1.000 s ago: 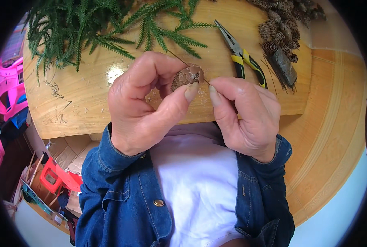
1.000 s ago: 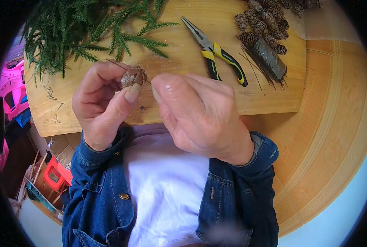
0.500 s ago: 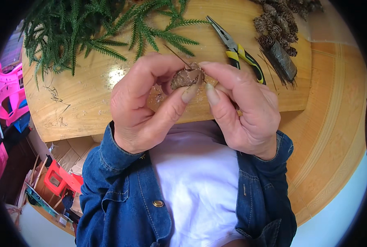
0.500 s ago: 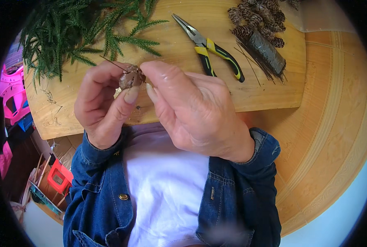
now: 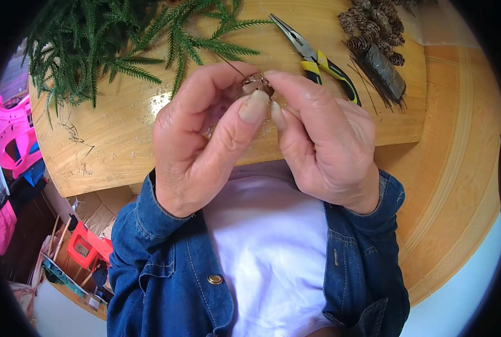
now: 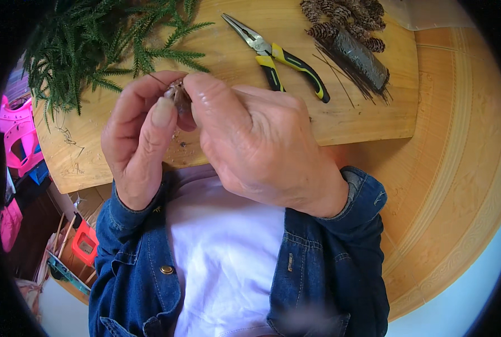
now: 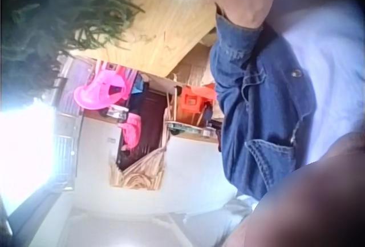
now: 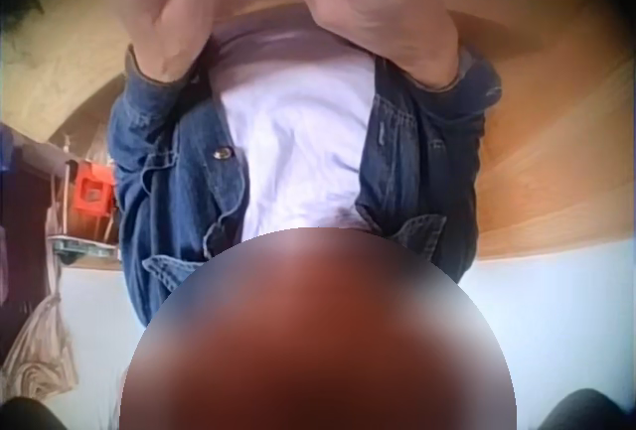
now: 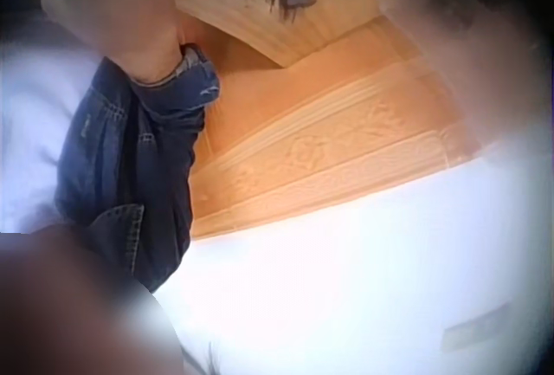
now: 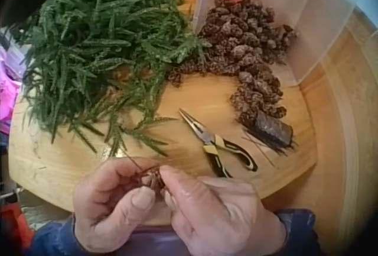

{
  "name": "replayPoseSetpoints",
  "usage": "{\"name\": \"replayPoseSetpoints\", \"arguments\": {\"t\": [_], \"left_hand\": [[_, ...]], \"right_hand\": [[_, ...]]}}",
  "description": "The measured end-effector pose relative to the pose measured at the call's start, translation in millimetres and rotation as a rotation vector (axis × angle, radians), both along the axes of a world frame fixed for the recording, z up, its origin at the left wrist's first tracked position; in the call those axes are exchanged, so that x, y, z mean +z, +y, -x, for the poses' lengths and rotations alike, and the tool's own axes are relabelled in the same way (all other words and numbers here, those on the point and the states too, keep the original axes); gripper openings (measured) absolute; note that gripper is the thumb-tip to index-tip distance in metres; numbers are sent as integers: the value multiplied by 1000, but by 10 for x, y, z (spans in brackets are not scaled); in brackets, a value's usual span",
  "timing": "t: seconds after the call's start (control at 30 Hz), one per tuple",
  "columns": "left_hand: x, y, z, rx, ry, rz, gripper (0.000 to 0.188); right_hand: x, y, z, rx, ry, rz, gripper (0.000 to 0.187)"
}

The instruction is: Assembling decorative evergreen branches by attaching pine cones using wire and pliers.

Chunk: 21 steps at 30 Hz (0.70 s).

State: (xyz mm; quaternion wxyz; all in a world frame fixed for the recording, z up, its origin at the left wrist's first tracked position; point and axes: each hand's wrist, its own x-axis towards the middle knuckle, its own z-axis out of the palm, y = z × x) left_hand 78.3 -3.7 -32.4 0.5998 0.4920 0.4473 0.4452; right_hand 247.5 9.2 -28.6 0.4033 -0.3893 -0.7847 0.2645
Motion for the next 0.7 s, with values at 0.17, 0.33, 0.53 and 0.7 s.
{"name": "replayPoseSetpoints", "arguments": {"t": [0.17, 0.33, 0.53, 0.7], "left_hand": [[-42, -1, -182, 41, -143, 100, 25], [-92, -21, -287, 58, -262, 154, 27], [-98, -25, -440, 60, -464, 252, 25], [-172, -23, -423, -18, -529, 305, 26]], "right_hand": [[8, -48, -134, -8, -19, 62, 28], [34, -109, -301, 2, 45, 178, 19], [-52, -126, -526, 60, 29, 108, 14], [-89, -136, -587, 96, 40, 50, 14]]}}
